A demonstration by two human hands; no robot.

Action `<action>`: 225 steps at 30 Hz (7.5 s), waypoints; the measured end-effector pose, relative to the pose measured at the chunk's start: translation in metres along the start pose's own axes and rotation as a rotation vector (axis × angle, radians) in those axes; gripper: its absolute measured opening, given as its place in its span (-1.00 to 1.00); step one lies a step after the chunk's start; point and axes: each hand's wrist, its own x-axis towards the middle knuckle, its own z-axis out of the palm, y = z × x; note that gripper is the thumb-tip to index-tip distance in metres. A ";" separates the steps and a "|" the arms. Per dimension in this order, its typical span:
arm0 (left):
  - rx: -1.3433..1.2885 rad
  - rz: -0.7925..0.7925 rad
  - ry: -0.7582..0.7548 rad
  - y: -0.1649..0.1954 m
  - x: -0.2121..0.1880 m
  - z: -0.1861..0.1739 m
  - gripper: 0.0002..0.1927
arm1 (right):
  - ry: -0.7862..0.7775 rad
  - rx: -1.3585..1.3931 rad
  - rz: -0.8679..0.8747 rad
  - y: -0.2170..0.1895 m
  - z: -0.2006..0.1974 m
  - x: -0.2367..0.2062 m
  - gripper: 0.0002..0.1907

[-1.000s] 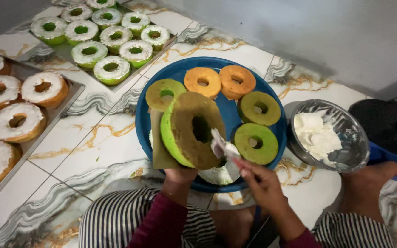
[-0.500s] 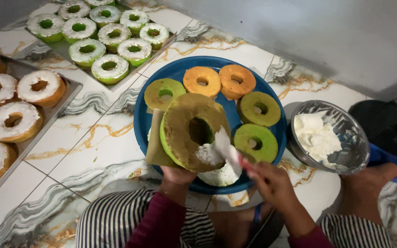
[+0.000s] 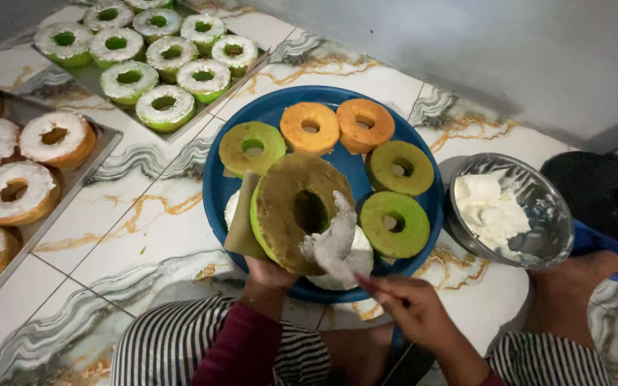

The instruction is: The person sits on the floor and frosts ring-shaped donuts one at a time using a spatula. They scoop white frosting from a metal bowl and spread it over the top surface of each donut, then place the finished donut on a blue tray.

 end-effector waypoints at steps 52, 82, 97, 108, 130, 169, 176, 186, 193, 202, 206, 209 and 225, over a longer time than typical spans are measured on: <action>0.221 0.051 0.301 -0.001 -0.019 -0.090 -0.27 | -0.107 -0.961 0.926 0.064 -0.169 0.121 -0.52; -0.114 -0.038 -0.008 -0.017 -0.013 -0.017 -0.34 | 0.151 -0.577 0.030 -0.047 -0.028 -0.038 -0.58; -0.117 -0.024 -0.108 -0.009 -0.010 -0.010 -0.32 | 0.046 0.082 0.096 0.020 0.007 -0.040 -0.69; -0.081 0.031 -0.097 -0.019 -0.005 -0.029 -0.35 | 0.188 0.066 0.041 0.033 0.028 -0.051 -0.71; 0.784 0.555 -0.121 -0.027 -0.011 -0.044 -0.38 | 0.223 0.382 0.108 -0.023 0.055 -0.034 -0.71; -0.099 -0.230 -0.035 -0.010 -0.001 -0.057 -0.42 | 0.047 -0.081 -0.100 0.004 -0.053 -0.019 -0.76; -0.084 -0.241 -0.006 -0.020 -0.006 -0.056 -0.40 | 0.230 -0.259 -0.072 -0.004 -0.054 0.002 -0.73; -0.069 -0.207 -0.014 -0.025 -0.002 -0.039 -0.30 | 0.384 -0.037 0.097 0.039 -0.034 -0.031 -0.78; -0.104 -0.092 0.004 -0.011 -0.003 -0.033 -0.26 | 0.211 -0.019 0.233 0.036 0.013 -0.049 -0.72; -0.085 -0.101 0.001 -0.018 -0.004 -0.035 -0.26 | 0.229 0.023 0.232 -0.002 0.043 -0.034 -0.67; -0.109 -0.112 0.026 -0.019 -0.003 -0.039 -0.26 | 0.353 0.214 0.234 0.000 0.032 -0.038 -0.68; -0.118 -0.141 0.055 -0.030 -0.003 -0.040 -0.26 | 0.526 0.415 0.310 0.004 0.015 -0.034 -0.67; -0.136 -0.185 0.114 -0.062 -0.009 -0.045 -0.27 | 0.532 -0.691 -0.320 -0.041 0.016 -0.051 -0.71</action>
